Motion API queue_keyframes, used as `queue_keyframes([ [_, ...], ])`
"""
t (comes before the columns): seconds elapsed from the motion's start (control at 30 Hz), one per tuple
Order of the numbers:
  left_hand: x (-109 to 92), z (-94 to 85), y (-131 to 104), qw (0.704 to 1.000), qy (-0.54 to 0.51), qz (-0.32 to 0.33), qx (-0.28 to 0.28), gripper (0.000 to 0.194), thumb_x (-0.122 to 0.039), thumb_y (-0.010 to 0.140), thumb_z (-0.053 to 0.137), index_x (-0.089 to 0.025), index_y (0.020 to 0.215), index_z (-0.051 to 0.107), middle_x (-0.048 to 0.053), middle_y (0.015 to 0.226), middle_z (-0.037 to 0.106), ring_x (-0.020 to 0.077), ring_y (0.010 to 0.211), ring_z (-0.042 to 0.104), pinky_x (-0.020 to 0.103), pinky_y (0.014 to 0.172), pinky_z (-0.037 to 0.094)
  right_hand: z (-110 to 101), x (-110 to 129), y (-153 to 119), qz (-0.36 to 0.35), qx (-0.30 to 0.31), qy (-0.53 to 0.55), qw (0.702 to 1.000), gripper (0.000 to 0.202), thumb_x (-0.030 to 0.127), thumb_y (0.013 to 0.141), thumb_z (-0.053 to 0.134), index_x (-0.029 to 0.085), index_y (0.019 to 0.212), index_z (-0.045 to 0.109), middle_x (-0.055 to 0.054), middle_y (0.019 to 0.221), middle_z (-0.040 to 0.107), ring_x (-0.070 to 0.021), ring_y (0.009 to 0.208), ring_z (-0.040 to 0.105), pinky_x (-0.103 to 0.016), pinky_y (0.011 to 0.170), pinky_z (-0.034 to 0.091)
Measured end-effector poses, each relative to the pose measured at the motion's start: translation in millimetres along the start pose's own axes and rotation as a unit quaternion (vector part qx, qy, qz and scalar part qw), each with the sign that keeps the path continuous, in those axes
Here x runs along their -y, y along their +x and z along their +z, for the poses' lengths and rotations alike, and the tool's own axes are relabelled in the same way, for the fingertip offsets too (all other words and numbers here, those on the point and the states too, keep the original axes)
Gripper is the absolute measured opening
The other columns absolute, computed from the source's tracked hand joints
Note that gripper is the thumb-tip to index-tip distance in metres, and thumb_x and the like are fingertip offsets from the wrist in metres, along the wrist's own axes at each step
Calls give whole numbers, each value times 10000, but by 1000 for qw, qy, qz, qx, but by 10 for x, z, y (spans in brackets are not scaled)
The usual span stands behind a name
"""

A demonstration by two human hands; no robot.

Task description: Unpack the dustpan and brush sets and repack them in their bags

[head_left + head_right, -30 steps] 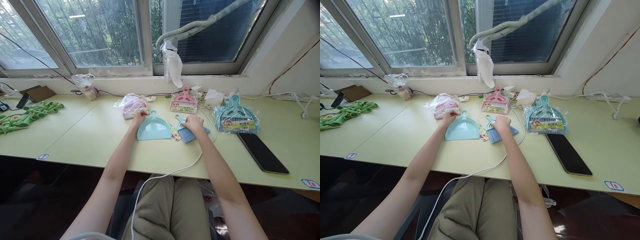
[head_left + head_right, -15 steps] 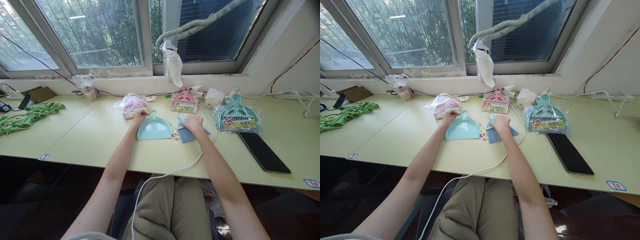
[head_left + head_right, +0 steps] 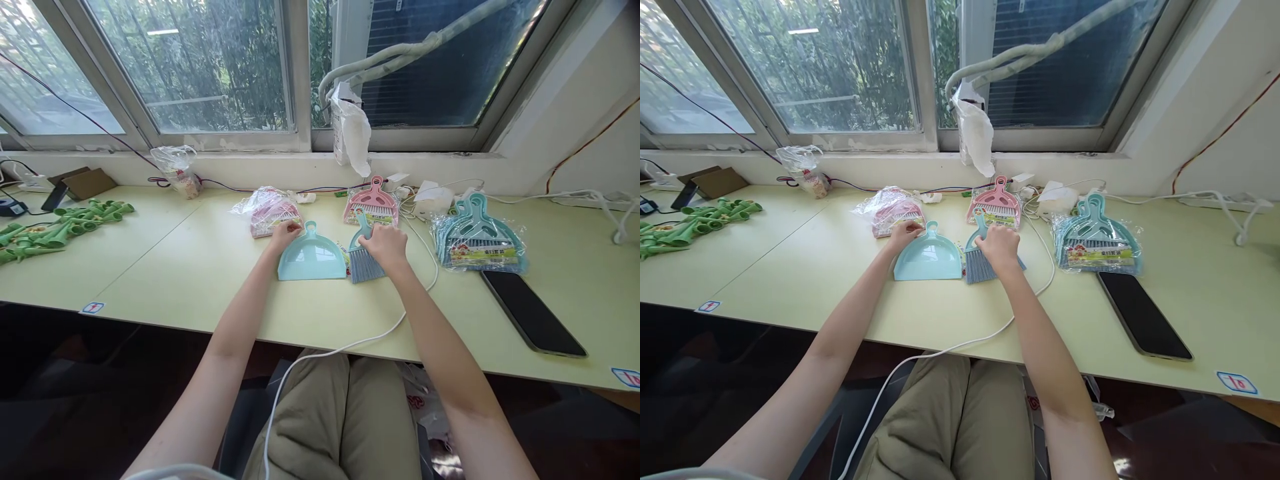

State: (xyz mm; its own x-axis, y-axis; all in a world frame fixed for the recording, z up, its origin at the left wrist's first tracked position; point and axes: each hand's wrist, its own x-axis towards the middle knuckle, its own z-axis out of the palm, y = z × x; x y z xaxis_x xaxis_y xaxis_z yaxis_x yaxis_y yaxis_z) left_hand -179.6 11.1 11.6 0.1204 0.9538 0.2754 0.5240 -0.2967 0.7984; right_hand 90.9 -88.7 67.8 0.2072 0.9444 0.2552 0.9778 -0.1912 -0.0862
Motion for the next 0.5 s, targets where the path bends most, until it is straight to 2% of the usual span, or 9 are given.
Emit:
queue_keyframes([
  [0.1, -47, 15, -23, 996, 40, 24, 70, 195, -383, 720, 667, -194, 767, 687, 48, 863, 699, 205, 825, 617, 322, 777, 472, -9, 89, -62, -16, -21, 1, 1000, 402, 411, 897, 458, 99, 1054, 657, -204, 964, 707, -307, 916, 679, -350, 754, 466],
  [0.17, -66, 26, -29, 993, 82, 46, 78, 188, -363, 704, 678, -192, 641, 632, 29, 753, 656, 188, 761, 577, 312, 751, 452, -26, 132, -95, -25, -25, 5, 999, 386, 403, 907, 449, 104, 1050, 647, -200, 943, 707, -303, 904, 677, -348, 759, 456],
  [0.27, -88, 21, -15, 996, 77, 41, 34, 214, -315, 748, 623, -191, 591, 548, 4, 655, 576, 160, 692, 523, 295, 709, 424, -84, 169, -132, -28, -32, 17, 999, 375, 407, 914, 443, 121, 1053, 641, -190, 924, 706, -297, 889, 672, -343, 759, 441],
  [0.4, -156, -11, 14, 997, -11, -3, -72, 134, -293, 837, 531, -191, 756, 559, 10, 743, 600, 163, 739, 558, 291, 714, 427, -166, 224, -188, -32, -52, 38, 997, 388, 440, 920, 425, 145, 1051, 641, -166, 897, 707, -286, 867, 665, -334, 742, 421],
  [0.5, -283, 43, -10, 994, -80, 0, -69, 140, -306, 862, 529, -186, 892, 593, 36, 912, 657, 184, 890, 607, 288, 786, 453, -181, 300, -249, -48, -56, 43, 996, 374, 444, 916, 437, 153, 1035, 640, -158, 885, 708, -278, 850, 665, -325, 730, 408],
])
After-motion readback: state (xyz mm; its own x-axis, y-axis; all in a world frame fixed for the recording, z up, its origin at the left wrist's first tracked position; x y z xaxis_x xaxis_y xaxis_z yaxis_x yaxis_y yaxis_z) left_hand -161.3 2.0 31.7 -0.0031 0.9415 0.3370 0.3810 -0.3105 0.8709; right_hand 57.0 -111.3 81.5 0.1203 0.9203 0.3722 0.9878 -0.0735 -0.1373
